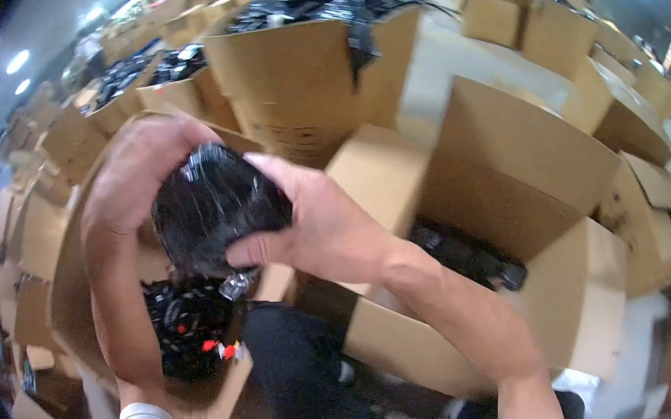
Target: The person packs electronic light components into a cardboard box layer by layer, placing sheets of bubble wrap between the layers, and then lifts and moves the box.
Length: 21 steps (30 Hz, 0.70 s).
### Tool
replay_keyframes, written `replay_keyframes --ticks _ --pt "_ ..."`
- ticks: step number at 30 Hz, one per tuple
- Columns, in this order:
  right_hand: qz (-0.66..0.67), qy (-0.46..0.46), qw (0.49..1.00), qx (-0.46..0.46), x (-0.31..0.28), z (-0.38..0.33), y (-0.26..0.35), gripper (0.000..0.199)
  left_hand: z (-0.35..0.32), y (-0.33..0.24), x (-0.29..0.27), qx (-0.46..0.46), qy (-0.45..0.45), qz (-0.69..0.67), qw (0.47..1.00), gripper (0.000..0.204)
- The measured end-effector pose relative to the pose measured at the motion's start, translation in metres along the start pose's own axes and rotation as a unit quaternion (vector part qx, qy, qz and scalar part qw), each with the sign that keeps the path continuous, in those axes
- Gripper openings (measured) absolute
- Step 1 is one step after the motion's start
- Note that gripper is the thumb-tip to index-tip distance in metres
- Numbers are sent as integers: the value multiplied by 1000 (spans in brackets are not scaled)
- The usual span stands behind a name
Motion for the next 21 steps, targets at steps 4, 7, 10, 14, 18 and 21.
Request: replay_keyframes --ticks 4,7,10,14,18,21 --pt "84 -141 984 -70 -74 -43 22 49 39 47 103 120 50 -457 880 116" --pt "84 -306 944 -86 -167 -87 22 40 46 70 244 -55 354 -139 923 56" --pt "-49 -409 911 38 -281 -175 -19 38 93 125 315 -73 320 8 944 22" --pt "-54 -498 773 388 -360 -361 -226 38 132 180 411 152 307 242 908 15" --pt "-95 -563 623 536 -372 -552 -395 51 106 217 571 234 488 301 785 15" --pt "-170 -554 576 577 -351 -572 -446 55 70 254 628 237 583 317 709 22"
Point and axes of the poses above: each hand's wrist, its own z-axis towards the middle knuckle, its own x-axis out of the palm, y = z × x, the point moved 7 cm from there along z, towards the middle knuckle, and after that the axes turned 6 degrees about x, right-handed, at the moved point
